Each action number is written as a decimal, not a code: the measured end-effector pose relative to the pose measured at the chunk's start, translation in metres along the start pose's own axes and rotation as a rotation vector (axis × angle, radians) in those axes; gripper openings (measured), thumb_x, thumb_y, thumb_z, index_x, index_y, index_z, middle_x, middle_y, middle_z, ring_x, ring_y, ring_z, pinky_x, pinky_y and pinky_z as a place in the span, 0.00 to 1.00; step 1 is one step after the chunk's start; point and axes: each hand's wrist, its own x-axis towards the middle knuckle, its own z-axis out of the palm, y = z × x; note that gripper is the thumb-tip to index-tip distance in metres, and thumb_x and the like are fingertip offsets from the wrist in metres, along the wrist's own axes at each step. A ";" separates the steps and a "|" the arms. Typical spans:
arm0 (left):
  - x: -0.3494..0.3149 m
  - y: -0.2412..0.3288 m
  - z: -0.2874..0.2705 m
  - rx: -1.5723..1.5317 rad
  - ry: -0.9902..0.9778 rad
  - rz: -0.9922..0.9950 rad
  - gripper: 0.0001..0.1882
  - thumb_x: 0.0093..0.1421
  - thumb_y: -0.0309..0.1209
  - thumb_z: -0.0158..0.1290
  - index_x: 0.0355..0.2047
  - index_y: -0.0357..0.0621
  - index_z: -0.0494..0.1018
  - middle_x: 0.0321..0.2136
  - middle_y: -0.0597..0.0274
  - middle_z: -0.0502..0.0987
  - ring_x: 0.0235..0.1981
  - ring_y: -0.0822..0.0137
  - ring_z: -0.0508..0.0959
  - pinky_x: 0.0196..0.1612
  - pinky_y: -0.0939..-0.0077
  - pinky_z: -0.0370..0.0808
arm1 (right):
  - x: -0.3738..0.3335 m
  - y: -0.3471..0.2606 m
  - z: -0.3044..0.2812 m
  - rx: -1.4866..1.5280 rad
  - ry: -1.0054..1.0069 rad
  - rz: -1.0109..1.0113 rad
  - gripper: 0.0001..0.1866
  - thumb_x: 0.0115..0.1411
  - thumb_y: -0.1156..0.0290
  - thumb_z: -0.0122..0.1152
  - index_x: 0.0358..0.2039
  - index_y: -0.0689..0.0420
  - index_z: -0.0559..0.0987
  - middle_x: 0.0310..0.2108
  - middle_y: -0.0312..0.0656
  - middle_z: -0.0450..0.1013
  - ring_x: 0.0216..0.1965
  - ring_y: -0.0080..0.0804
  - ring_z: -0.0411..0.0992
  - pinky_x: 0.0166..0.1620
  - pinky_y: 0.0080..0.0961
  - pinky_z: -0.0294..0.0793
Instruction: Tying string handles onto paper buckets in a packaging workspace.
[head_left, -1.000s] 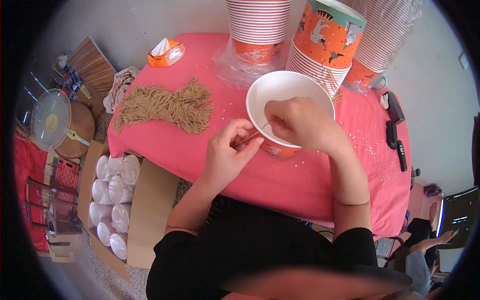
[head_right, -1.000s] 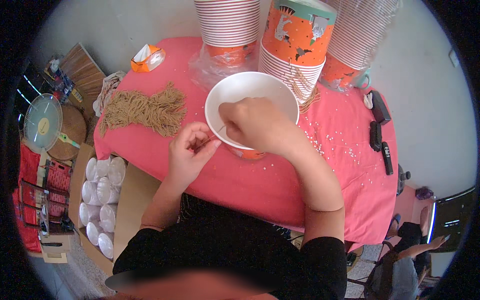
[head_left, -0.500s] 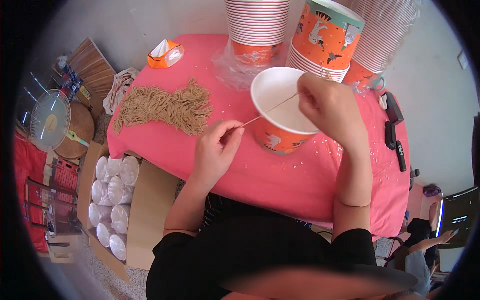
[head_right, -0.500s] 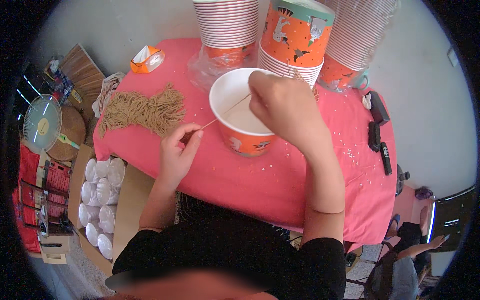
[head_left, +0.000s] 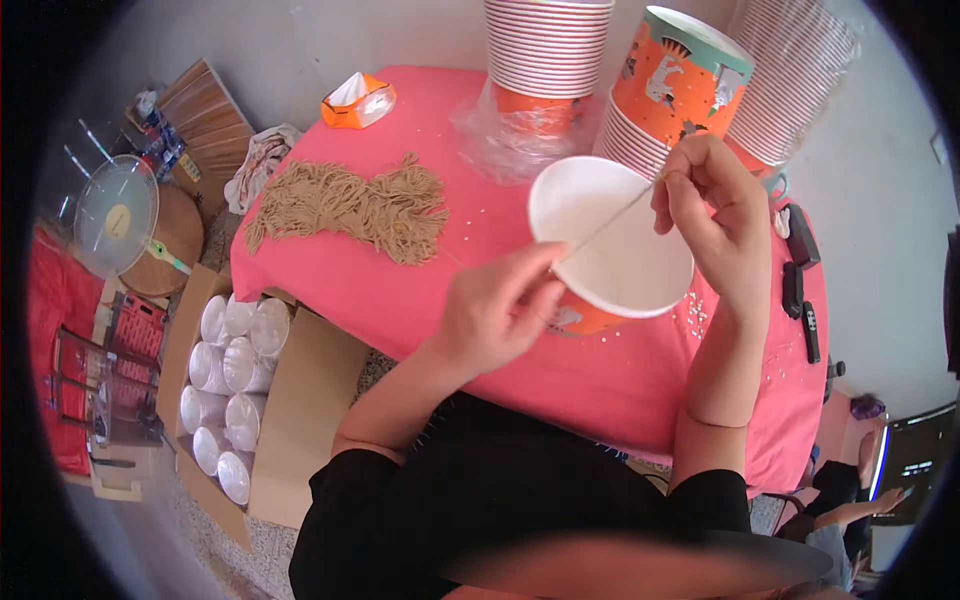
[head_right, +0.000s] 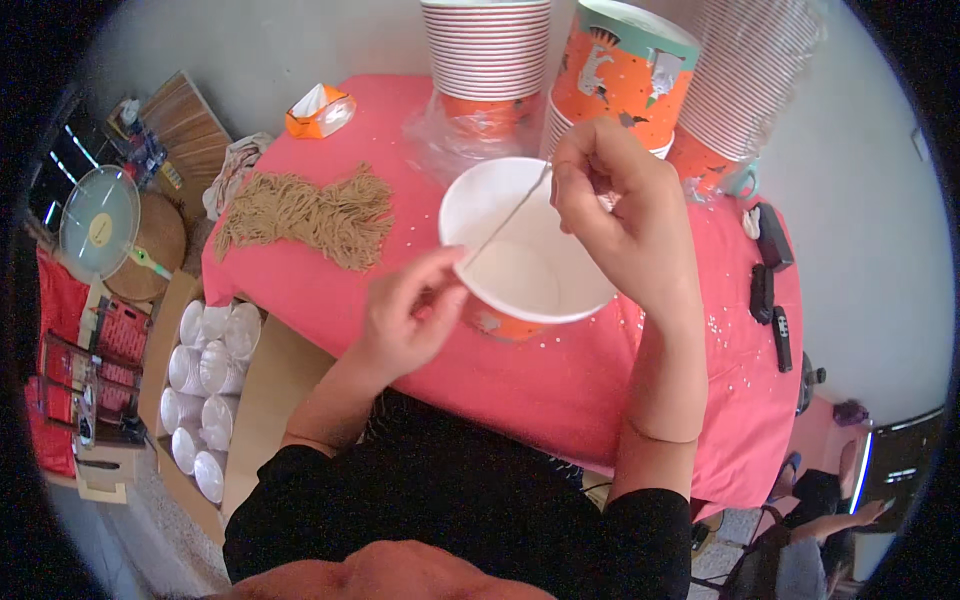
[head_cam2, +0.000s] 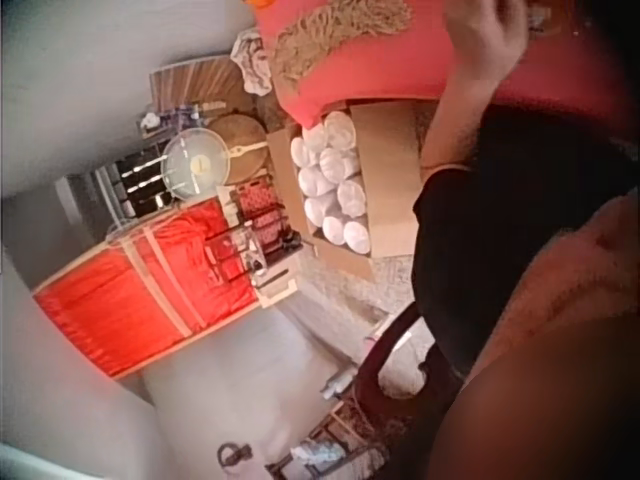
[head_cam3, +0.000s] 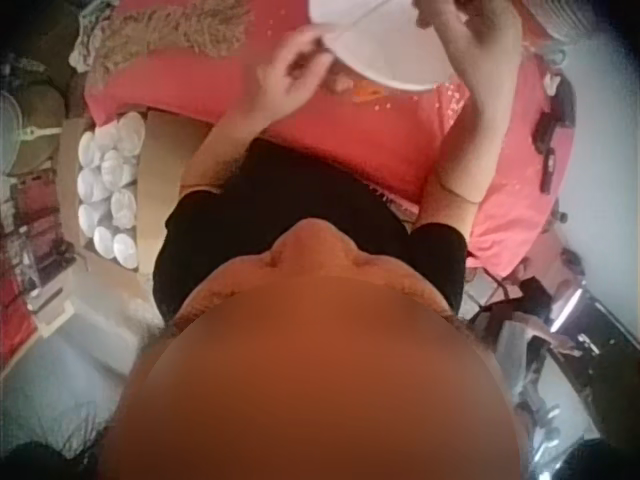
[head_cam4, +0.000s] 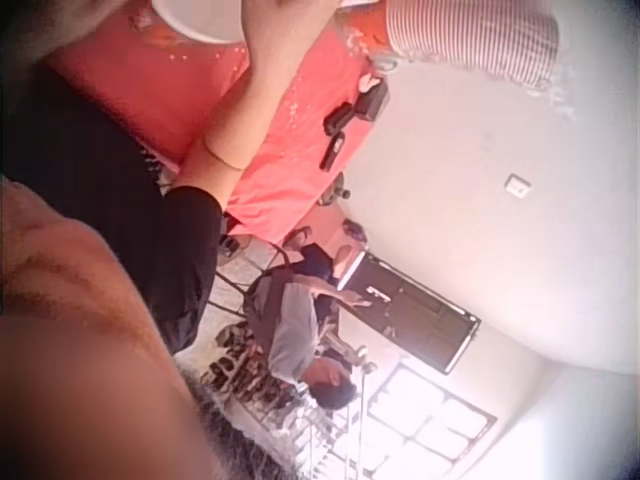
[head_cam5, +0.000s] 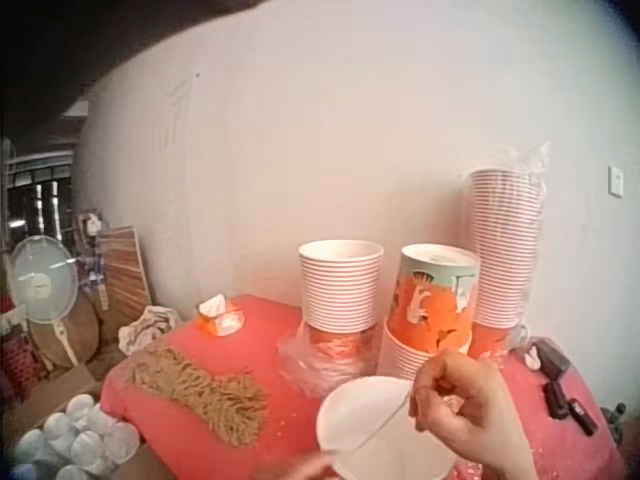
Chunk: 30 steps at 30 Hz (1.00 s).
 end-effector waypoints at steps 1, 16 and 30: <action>0.003 0.006 0.002 0.060 -0.049 0.066 0.20 0.57 0.30 0.58 0.50 0.40 0.71 0.33 0.53 0.80 0.27 0.59 0.81 0.28 0.69 0.78 | -0.002 -0.003 0.002 0.091 -0.021 0.021 0.00 0.59 0.80 0.51 0.31 0.63 0.71 0.24 0.34 0.70 0.24 0.17 0.69 0.28 0.16 0.69; 0.014 -0.010 -0.024 0.267 -0.131 0.061 0.16 0.51 0.34 0.64 0.39 0.45 0.74 0.30 0.59 0.80 0.28 0.59 0.81 0.27 0.67 0.76 | 0.003 0.001 -0.016 0.554 0.049 -0.148 0.06 0.65 0.77 0.38 0.38 0.61 0.67 0.33 0.53 0.74 0.17 0.29 0.70 0.31 0.27 0.77; -0.004 -0.032 -0.026 -0.012 -0.107 -0.123 0.19 0.60 0.20 0.53 0.53 0.40 0.71 0.29 0.62 0.77 0.28 0.76 0.75 0.31 0.80 0.73 | -0.007 0.009 -0.102 0.826 0.255 -0.285 0.10 0.67 0.68 0.46 0.40 0.60 0.73 0.27 0.36 0.62 0.24 0.24 0.58 0.37 0.28 0.63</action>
